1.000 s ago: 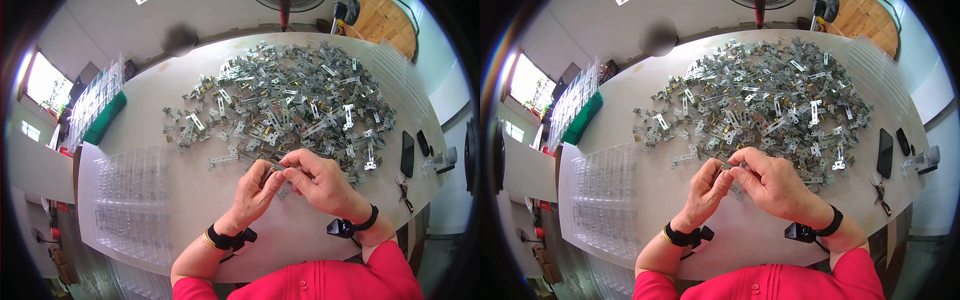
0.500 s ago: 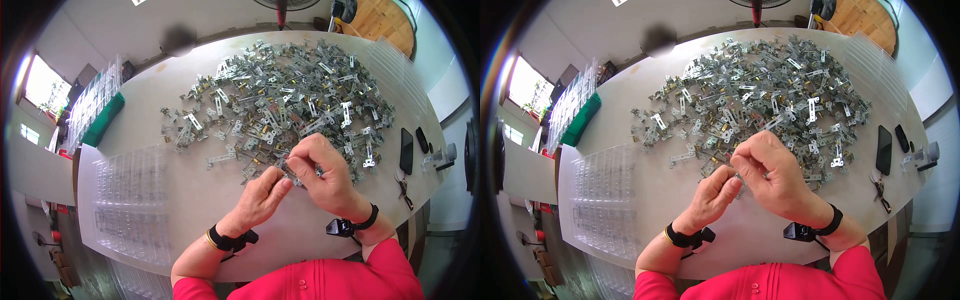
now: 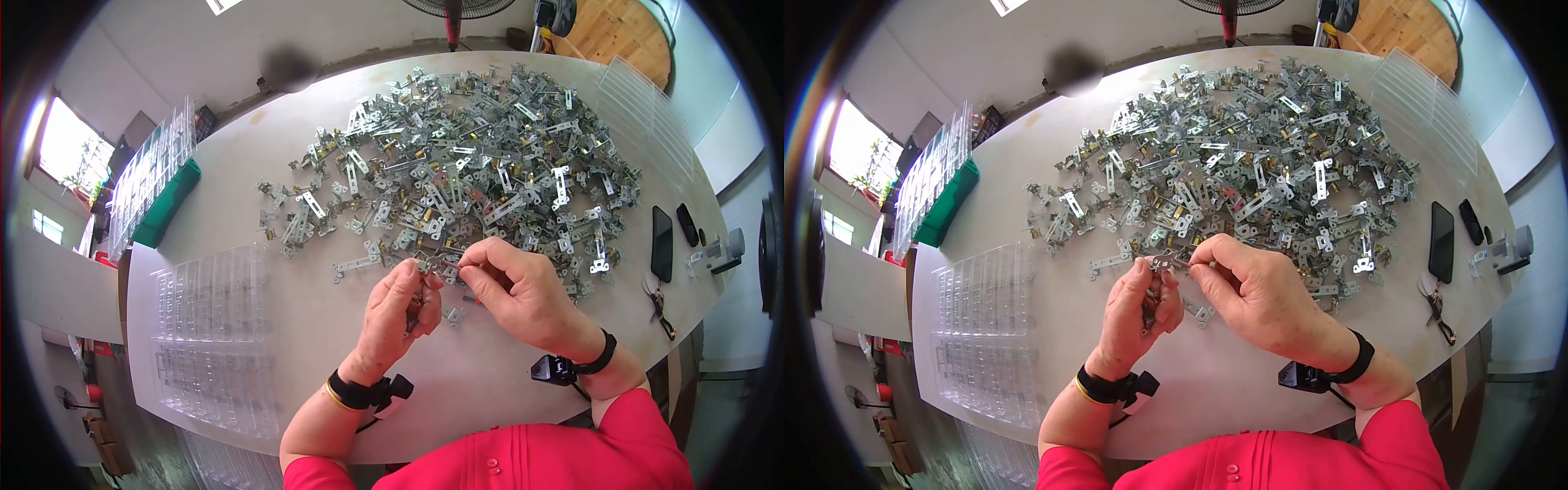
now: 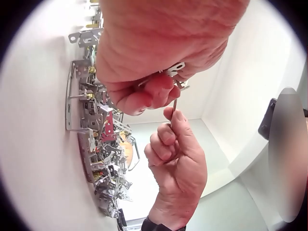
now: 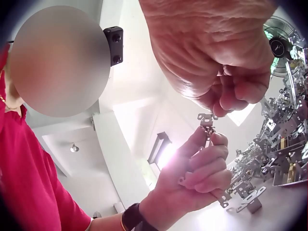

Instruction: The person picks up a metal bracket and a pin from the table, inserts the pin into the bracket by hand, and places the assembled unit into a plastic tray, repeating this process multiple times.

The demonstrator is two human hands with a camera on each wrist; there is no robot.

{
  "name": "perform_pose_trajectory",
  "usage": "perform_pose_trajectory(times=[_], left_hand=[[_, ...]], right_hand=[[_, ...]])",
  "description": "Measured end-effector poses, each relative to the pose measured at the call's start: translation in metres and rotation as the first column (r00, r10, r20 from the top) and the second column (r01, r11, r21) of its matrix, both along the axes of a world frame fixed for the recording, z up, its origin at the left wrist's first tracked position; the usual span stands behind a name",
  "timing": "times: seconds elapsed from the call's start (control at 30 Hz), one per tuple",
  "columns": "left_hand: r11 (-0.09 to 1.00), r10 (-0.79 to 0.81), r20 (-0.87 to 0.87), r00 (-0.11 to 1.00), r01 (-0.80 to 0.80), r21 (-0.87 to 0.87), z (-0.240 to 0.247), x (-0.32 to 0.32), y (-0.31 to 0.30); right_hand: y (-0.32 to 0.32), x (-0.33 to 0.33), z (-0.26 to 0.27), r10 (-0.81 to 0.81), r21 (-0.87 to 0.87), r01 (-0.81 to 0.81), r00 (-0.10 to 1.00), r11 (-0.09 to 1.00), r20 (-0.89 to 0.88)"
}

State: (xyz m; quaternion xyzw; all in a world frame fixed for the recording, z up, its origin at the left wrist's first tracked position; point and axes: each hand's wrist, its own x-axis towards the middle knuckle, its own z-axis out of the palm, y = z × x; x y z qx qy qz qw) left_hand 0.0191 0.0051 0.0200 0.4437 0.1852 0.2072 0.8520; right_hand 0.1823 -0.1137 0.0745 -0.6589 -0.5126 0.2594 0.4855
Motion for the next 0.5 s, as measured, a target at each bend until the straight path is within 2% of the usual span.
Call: perform_pose_trajectory(times=[0.23,0.3,0.5], left_hand=[[0.996,-0.007,0.007,1.0,0.007,0.092,-0.0048,-0.0003,-0.0001],[0.965,0.027,-0.015,1.0,-0.022,0.261,-0.0044,-0.0005,-0.0009],[0.926,0.021,-0.066,0.998,0.006,0.378,-0.0013,-0.0021,-0.0035]], right_hand=[[0.0001,-0.0001,0.0001,-0.009,0.02,0.007,0.997,1.0,0.07],[-0.0002,0.0,0.0001,-0.01,0.025,0.008,0.997,1.0,0.079],[0.0,0.0012,-0.0004,0.001,0.029,-0.005,0.993,1.0,0.121]])
